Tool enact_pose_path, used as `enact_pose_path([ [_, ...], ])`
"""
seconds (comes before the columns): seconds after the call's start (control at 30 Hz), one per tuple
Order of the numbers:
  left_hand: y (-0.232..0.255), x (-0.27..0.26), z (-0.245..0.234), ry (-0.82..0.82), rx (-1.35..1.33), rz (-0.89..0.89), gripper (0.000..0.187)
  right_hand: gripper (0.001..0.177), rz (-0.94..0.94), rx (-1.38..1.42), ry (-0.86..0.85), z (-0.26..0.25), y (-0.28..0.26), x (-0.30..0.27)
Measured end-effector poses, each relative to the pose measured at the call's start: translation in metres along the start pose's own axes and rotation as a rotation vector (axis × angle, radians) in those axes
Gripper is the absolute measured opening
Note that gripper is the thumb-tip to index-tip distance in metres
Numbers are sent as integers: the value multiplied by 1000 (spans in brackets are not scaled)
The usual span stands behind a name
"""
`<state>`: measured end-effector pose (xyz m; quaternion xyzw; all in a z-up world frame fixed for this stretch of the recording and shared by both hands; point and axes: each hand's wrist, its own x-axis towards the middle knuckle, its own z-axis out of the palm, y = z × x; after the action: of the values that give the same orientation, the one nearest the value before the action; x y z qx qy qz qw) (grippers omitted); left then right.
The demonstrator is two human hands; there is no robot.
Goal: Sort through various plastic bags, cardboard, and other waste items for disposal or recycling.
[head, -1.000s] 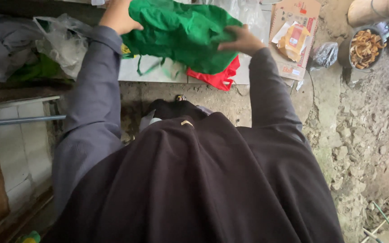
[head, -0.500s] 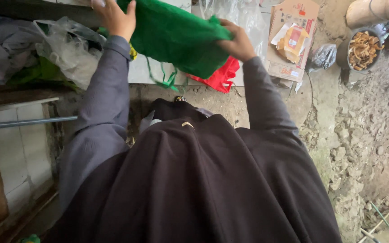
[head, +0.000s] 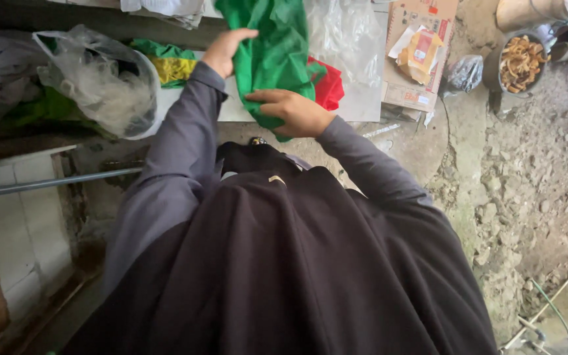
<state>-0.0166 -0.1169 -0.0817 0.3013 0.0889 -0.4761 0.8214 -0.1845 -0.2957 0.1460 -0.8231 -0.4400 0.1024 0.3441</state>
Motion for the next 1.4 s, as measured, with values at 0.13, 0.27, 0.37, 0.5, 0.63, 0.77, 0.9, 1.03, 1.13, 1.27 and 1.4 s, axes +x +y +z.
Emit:
enact_pose_path([
  [0.13,18,-30,13,24,214,408,59,30,240,142,-14,-4,6,-19],
  [0.27,35,-50,16,-99,326,434,81,34,231,104,79,-15,23,-33],
  [0.37,47,-66,20,-144,773,557,80,40,237,43,205,-25,42,-42],
  [0.5,67,-98,48,-148,1012,328,65,57,312,-15,359,-42,64,-43],
  [0.63,74,-113,73,-102,1044,-3,53,91,306,14,334,-49,65,-22],
  [0.77,73,-122,94,-149,1217,-114,47,87,212,-52,209,-35,78,-9],
  [0.9,74,-139,106,-272,925,-129,44,53,257,74,147,-2,117,-24],
  [1.03,46,-133,53,-300,368,303,58,55,537,410,361,14,135,-38],
  [1.13,16,-105,3,-136,800,586,83,49,544,636,499,33,157,-46],
  [1.27,-19,-90,9,177,1404,269,119,54,561,943,649,74,186,-55],
  [1.4,-49,-55,-17,150,1233,278,124,56,552,1330,829,88,197,-62],
])
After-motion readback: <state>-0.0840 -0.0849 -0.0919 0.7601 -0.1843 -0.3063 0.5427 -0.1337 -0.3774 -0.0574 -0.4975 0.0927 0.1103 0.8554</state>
